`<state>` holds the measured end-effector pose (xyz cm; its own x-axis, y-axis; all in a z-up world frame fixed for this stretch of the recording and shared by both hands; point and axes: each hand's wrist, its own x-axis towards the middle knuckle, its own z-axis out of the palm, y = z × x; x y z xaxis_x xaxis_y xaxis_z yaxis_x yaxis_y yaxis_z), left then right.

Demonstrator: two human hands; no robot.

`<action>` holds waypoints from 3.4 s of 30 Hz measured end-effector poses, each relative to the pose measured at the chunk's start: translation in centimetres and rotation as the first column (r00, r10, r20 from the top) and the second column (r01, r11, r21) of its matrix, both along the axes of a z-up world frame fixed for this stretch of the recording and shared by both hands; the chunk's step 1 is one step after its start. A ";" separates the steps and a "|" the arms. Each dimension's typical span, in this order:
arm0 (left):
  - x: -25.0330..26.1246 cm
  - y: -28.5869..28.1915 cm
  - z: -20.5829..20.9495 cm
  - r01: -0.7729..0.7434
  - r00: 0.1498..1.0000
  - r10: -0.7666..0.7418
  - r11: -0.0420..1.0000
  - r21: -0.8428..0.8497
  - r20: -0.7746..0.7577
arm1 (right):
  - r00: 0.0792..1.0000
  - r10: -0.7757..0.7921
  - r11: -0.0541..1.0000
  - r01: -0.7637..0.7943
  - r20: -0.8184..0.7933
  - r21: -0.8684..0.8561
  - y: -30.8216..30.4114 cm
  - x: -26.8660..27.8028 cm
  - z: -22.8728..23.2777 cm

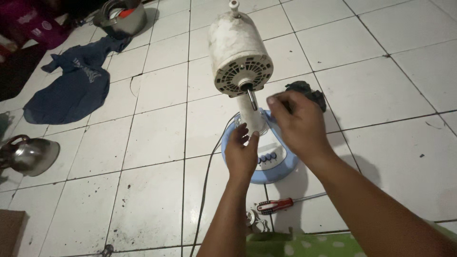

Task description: The person assembles a pedestal fan by attaching the motor housing to the stand, securing it with a screwdriver, and then fitting the front wire cage onto the motor shaft.

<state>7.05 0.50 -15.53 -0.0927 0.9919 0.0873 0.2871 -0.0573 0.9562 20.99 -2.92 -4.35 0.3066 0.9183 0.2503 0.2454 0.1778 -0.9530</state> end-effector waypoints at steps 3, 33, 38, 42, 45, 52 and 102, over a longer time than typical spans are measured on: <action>-0.2 -0.4 1.4 -0.018 0.995 0.014 0.999 0.046 0.098 | 0.961 0.042 0.989 -0.078 -0.275 -0.122 1.3 -0.8 1.4; -1.4 -1.2 6.7 -0.069 0.871 -0.025 0.983 0.172 0.491 | 0.661 -0.010 0.974 -0.163 -0.751 -0.156 3.4 -4.8 1.0; -1.4 -1.1 6.7 -0.070 0.861 -0.025 0.983 0.167 0.508 | 0.640 -0.001 0.986 -0.130 -0.768 -0.109 3.7 -5.1 -0.8; -1.5 -1.1 6.8 -0.076 0.861 -0.003 0.988 0.136 0.508 | 0.706 0.022 0.995 -0.087 -0.707 -0.057 3.7 -5.3 -1.5; -1.5 -1.1 6.8 -0.076 0.872 0.002 0.988 0.131 0.489 | 0.772 0.010 0.999 -0.040 -0.636 -0.032 3.5 -5.3 -2.0; -1.7 -0.8 6.2 -0.082 0.872 -0.005 0.984 0.156 0.490 | 0.540 0.069 0.996 -0.086 -0.839 0.027 3.4 -6.2 -4.0; -1.5 -0.6 6.4 -0.066 0.901 0.010 0.991 0.115 0.434 | 0.914 0.134 0.944 -0.236 -0.382 -0.232 2.1 -2.5 0.6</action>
<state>5.53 -0.11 -9.17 -0.1863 0.9707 0.1518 -0.1475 -0.1803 0.9725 18.49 -0.84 -3.74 0.1465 0.9834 -0.1070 -0.1318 -0.0878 -0.9874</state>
